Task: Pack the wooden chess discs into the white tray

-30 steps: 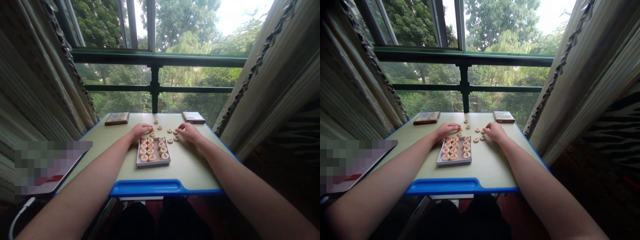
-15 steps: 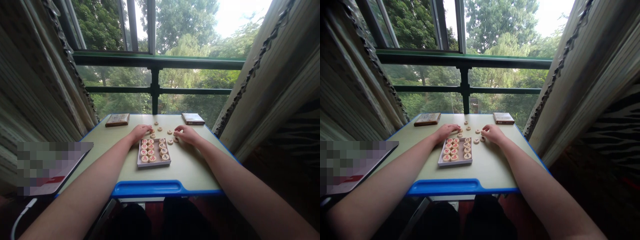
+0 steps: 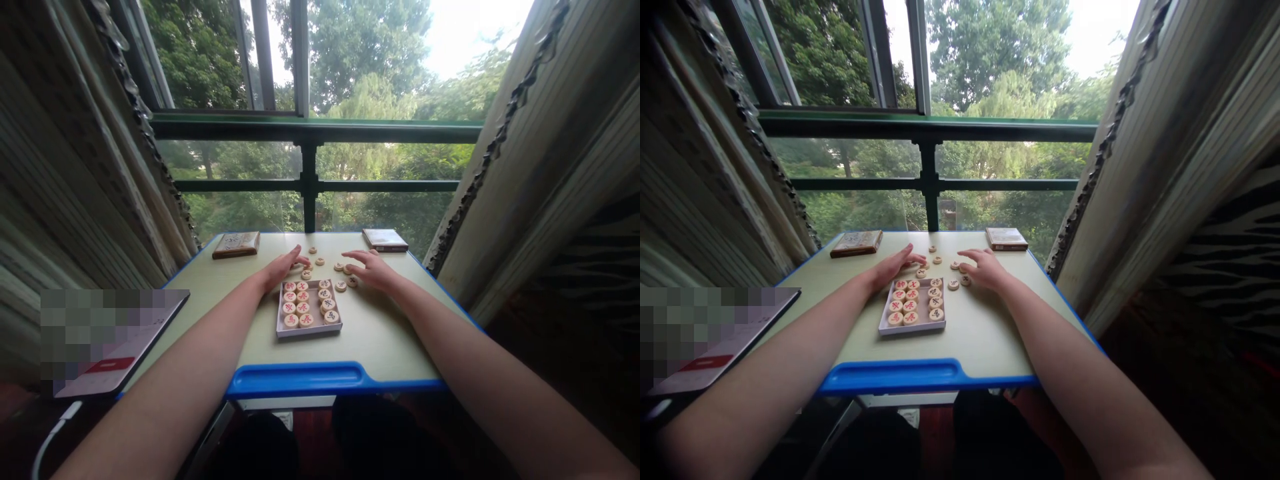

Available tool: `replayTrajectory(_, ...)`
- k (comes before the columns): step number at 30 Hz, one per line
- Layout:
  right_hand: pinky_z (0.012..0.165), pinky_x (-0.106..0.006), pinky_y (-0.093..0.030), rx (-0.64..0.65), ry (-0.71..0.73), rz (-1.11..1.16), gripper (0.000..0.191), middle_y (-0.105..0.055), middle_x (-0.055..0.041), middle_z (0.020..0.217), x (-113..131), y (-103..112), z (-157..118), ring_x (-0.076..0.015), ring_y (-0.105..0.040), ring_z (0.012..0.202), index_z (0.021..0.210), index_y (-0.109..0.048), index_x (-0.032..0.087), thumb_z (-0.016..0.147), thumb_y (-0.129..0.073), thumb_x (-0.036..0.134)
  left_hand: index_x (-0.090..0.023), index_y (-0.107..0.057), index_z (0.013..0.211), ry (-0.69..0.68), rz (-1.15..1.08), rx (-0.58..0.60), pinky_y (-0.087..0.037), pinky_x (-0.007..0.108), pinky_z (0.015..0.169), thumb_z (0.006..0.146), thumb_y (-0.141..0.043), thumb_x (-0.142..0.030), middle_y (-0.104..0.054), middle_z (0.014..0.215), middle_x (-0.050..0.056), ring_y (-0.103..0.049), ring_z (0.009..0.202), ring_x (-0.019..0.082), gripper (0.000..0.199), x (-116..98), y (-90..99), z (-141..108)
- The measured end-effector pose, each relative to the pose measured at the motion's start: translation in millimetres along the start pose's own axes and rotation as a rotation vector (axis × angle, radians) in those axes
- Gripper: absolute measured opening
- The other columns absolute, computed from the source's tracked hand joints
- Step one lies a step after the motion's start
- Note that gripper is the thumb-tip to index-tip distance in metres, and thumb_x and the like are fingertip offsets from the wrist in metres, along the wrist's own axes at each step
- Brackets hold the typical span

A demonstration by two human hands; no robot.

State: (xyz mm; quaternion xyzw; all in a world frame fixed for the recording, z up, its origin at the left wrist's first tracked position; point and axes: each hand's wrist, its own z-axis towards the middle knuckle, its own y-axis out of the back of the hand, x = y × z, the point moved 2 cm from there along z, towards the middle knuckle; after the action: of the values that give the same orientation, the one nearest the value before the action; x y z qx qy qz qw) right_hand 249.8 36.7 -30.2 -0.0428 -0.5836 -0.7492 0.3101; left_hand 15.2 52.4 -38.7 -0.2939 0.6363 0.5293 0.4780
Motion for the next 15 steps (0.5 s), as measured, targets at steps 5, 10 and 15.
replayTrajectory(5, 0.093, -0.036, -0.030, 0.119, 0.099, -0.015, 0.027, -0.064, -0.0028, 0.108, 4, -4, 0, -0.0186, -0.053, 0.102, 0.098, -0.067, 0.024, 0.085, -0.045, 0.030, -0.019, -0.070, 0.083, -0.005, 0.042, -0.008, -0.029, 0.032, 0.100, 0.076, -0.025, -0.067, -0.058, 0.120, 0.006, -0.046, 0.114, 0.025, 0.067, 3, 0.3, 2)
replayTrajectory(10, 0.089, -0.034, -0.034, 0.047, 0.051, -0.088, 0.026, -0.066, -0.0059, 0.097, 0, -3, 0, -0.0180, -0.056, 0.090, 0.095, -0.069, 0.022, 0.082, -0.047, 0.024, -0.017, -0.070, 0.078, -0.081, 0.051, -0.031, -0.028, 0.034, 0.100, 0.076, -0.029, -0.066, -0.056, 0.122, 0.008, -0.046, 0.115, 0.025, 0.064, 9, 0.8, 5)
replayTrajectory(15, 0.088, -0.029, -0.037, 0.032, 0.040, -0.064, 0.027, -0.062, -0.0074, 0.098, -3, -4, 2, -0.0169, -0.056, 0.090, 0.098, -0.069, 0.022, 0.079, -0.049, 0.019, -0.013, -0.068, 0.079, -0.114, 0.010, -0.172, -0.033, 0.035, 0.097, 0.076, -0.034, -0.061, -0.058, 0.117, 0.013, -0.051, 0.109, 0.024, 0.059, 20, 3.3, 13)
